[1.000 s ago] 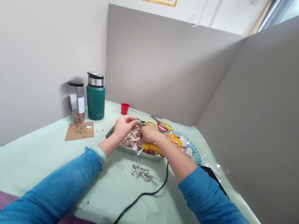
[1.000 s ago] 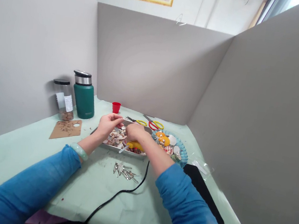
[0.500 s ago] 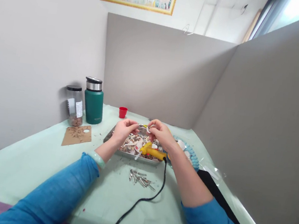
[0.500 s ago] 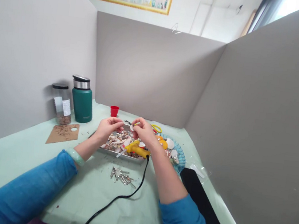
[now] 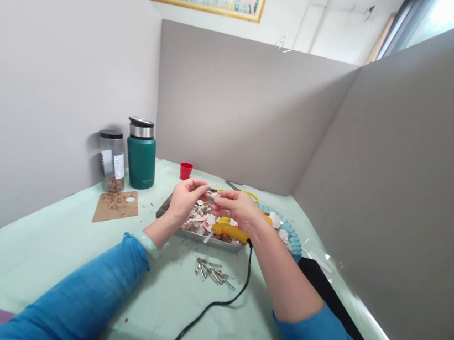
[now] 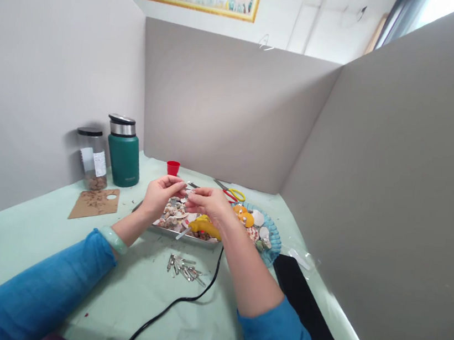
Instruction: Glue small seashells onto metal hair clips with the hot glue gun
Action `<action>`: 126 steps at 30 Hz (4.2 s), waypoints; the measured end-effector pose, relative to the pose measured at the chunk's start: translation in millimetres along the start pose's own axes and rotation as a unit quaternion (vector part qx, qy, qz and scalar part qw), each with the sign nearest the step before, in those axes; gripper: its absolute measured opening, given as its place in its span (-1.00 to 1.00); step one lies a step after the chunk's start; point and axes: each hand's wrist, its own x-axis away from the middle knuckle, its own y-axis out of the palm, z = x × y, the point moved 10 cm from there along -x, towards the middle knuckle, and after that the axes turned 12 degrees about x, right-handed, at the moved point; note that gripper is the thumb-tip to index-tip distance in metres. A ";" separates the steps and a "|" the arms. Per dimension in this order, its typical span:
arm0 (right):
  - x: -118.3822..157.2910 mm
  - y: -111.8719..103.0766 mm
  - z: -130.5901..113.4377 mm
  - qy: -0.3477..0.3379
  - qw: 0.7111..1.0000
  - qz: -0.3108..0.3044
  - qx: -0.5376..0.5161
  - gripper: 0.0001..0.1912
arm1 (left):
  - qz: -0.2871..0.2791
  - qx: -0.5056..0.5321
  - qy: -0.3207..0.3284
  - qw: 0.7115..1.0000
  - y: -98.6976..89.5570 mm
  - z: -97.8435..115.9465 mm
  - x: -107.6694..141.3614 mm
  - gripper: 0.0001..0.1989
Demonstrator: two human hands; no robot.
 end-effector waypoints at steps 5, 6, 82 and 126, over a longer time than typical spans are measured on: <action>-2.1 -3.2 -9.9 -0.069 0.992 0.053 0.095 -0.84 | -0.023 -0.007 0.001 1.000 6.4 2.4 2.2 -0.73; -2.6 -1.6 -10.2 -0.073 0.990 0.045 0.110 -0.85 | -0.029 -0.009 0.001 1.000 7.7 2.8 2.5 -0.73; 10.9 -7.5 -41.5 -0.217 0.946 0.055 0.235 -0.81 | -0.125 -0.038 0.010 0.991 26.4 10.8 6.8 -0.77; 5.8 -7.8 -37.6 -0.212 0.955 0.038 0.204 -0.90 | -0.200 -0.005 -0.017 0.980 36.1 1.2 8.8 -0.71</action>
